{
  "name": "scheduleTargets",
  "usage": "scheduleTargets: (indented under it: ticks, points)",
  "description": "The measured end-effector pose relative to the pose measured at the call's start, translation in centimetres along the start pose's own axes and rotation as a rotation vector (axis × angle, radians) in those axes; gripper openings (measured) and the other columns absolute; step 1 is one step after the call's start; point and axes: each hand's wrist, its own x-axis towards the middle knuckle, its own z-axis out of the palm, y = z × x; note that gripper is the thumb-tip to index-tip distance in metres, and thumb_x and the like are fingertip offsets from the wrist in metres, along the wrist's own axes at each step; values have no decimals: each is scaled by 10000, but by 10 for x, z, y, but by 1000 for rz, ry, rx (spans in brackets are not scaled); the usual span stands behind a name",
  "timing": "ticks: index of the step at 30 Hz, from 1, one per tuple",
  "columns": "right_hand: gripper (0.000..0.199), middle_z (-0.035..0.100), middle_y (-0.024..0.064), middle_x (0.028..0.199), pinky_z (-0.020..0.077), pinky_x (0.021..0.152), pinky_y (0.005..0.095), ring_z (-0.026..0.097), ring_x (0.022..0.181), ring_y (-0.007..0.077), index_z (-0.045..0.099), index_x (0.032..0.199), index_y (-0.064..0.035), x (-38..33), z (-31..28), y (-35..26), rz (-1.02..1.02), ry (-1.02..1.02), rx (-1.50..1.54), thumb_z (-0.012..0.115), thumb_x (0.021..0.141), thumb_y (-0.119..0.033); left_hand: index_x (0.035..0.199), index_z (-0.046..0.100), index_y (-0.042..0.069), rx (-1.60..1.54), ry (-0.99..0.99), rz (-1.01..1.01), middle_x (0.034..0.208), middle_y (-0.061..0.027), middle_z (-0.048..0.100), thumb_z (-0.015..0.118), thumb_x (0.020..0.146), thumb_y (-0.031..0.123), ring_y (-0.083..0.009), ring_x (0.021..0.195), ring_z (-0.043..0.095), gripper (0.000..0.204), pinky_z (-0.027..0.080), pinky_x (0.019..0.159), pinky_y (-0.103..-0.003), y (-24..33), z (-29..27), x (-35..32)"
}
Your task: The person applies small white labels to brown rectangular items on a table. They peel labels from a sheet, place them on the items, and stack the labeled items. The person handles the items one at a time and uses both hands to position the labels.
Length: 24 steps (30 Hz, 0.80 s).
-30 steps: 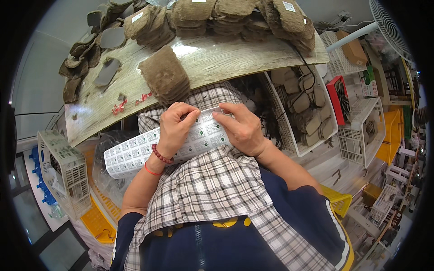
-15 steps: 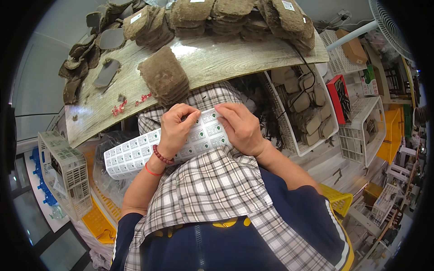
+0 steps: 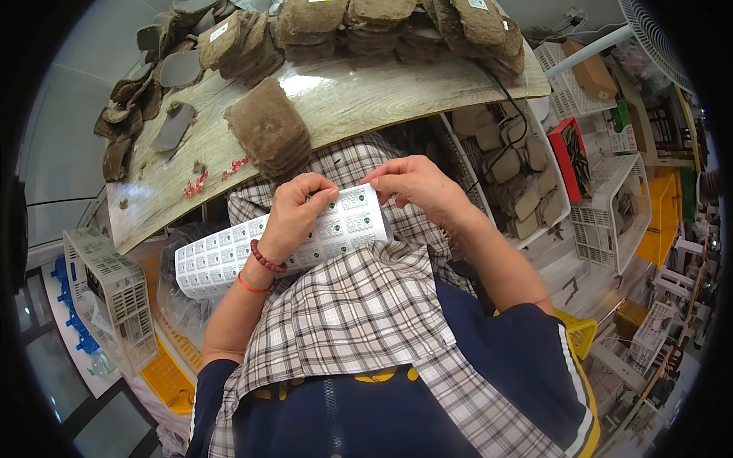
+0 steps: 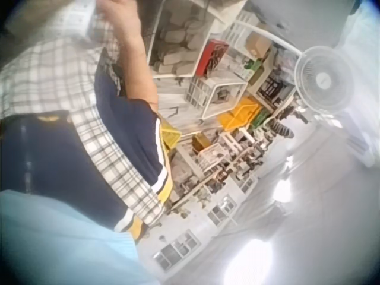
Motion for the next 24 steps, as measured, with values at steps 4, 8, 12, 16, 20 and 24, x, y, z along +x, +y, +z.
scheduleTargets:
  ticks: [4,8,12,16,20,24]
  points:
    - [166,704,39,854,495,627,213,606,689,68,723,968,-8,3,-4,0,53,-92,153,694,878,-145,891,690,-25,-49,-39,28,820,-46,633,648,889,85,-111,769,566,117,452,690,-263,6,-2,-1]
    - [154,693,51,808,494,599,205,603,656,74,716,945,9,5,-4,4,87,-173,322,716,855,-116,886,686,-18,-103,-49,47,817,-37,619,643,891,64,-107,766,558,92,443,682,-259,7,-3,-4]
    - [115,685,53,783,496,598,209,598,639,77,702,902,11,5,-5,0,115,-191,318,719,842,-85,875,685,-16,-78,-50,106,800,-36,612,649,884,55,-118,750,552,79,439,673,-265,5,0,-4]
    - [75,686,55,784,494,611,214,602,645,82,692,854,8,2,-5,-7,58,-213,195,702,825,-61,864,682,-13,-29,-31,146,779,-44,602,657,869,44,-137,731,549,63,438,665,-275,6,2,-5]
    - [109,687,54,778,492,621,212,600,652,79,700,838,17,4,-6,-10,-5,-189,50,717,793,-81,853,679,-7,57,14,201,752,-61,589,662,856,42,-172,714,549,51,440,658,-290,10,3,-5]
    - [141,685,53,762,511,612,217,615,647,80,712,858,32,4,-9,-16,-53,-210,-99,719,788,-90,829,676,5,135,59,224,747,-82,609,663,841,48,-222,732,582,47,463,665,-330,10,6,-6]
